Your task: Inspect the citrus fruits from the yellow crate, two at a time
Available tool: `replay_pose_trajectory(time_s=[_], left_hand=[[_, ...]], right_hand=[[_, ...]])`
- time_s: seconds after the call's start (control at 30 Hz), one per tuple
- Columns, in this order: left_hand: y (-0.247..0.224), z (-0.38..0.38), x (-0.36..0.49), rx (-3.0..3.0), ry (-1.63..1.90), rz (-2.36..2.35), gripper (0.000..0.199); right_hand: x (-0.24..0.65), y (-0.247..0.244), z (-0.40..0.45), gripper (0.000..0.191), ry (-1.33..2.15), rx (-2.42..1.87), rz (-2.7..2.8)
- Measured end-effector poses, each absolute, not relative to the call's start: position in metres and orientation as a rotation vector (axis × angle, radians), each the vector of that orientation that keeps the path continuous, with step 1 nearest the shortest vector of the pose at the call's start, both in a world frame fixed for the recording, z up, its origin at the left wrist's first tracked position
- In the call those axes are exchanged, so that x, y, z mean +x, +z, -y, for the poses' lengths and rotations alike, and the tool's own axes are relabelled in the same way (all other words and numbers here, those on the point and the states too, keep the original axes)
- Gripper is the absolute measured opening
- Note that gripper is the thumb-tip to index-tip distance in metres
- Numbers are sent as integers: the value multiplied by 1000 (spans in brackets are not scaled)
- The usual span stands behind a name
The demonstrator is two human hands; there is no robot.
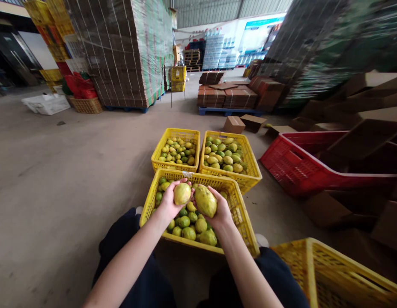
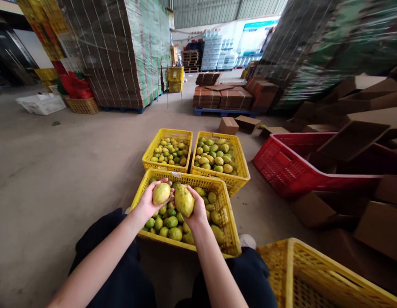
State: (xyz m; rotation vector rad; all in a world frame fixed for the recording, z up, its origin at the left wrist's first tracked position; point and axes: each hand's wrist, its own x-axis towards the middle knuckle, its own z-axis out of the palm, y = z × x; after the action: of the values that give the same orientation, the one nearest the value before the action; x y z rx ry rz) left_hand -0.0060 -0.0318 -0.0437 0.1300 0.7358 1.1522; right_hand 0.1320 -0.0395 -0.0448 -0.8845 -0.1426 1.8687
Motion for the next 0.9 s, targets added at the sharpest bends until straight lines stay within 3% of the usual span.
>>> replay_pose_trajectory(time_s=[0.9], left_hand=[[-46, 31, -4, 74, 1160, -788, 20]], right_hand=[[132, -48, 40, 14, 1849, -922, 112]])
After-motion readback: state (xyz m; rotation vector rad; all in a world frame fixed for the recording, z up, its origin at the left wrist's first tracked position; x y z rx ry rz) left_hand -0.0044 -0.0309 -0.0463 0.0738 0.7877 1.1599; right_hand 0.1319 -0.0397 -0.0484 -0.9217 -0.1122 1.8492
